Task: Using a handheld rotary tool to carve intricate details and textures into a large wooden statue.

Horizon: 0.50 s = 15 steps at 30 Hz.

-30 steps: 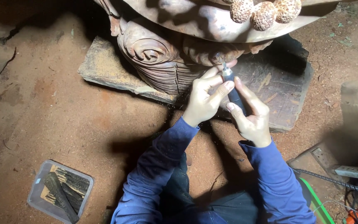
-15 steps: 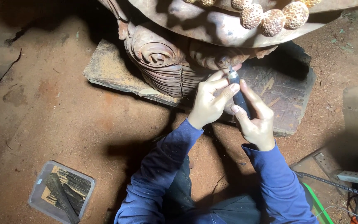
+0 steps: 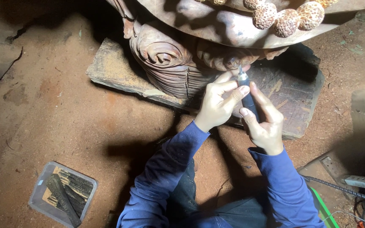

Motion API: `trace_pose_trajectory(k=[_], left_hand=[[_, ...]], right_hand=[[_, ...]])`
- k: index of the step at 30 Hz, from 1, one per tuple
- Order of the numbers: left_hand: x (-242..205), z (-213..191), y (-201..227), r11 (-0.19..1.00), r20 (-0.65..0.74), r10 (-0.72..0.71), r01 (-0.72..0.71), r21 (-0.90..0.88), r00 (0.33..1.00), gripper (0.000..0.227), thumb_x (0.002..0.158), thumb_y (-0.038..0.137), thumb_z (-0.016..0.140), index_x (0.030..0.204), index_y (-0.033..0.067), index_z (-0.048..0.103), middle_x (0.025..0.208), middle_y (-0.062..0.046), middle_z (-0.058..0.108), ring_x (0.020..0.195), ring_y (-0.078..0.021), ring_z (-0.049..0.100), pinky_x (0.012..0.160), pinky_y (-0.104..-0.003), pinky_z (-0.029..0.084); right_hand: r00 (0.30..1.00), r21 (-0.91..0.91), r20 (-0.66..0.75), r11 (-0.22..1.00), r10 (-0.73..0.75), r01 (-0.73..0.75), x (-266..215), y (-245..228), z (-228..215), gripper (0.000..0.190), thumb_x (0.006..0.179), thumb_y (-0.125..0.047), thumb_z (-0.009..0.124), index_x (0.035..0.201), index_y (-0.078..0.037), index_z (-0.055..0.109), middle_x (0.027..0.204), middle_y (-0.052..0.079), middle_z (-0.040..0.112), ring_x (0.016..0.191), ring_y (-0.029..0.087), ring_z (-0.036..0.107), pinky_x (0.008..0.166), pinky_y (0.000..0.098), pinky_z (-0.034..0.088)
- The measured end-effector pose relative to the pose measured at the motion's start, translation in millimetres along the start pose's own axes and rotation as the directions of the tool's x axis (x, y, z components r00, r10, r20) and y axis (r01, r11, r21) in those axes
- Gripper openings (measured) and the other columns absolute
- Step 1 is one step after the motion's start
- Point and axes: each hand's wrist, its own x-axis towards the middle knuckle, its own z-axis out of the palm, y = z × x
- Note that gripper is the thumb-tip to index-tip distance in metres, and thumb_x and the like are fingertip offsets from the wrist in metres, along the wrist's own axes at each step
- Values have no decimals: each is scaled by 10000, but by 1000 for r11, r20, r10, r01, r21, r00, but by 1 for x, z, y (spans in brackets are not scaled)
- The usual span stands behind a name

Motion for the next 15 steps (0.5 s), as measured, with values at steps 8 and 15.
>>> trace_pose_trajectory(k=[8, 15], left_hand=[[-5, 11, -4, 1000, -16, 15, -14, 26, 1000, 165, 990, 296, 697, 1029, 168, 793, 1292, -129, 657, 1254, -327, 639, 1130, -424, 443], [-8, 26, 0, 996, -37, -18, 14, -93, 999, 164, 968, 296, 718, 1038, 161, 779, 1388, -169, 573, 1387, -340, 535, 1213, -480, 351]], right_hand=[[998, -20, 4, 998, -56, 57, -6, 4, -9, 570, 963, -19, 675, 1500, 30, 490, 1470, 278, 545, 1323, 393, 550, 1095, 527, 460], [970, -74, 226, 995, 86, -70, 9, -39, -54, 750, 863, 35, 659, 1549, 58, 356, 1525, 296, 477, 1337, 415, 521, 1020, 558, 470]])
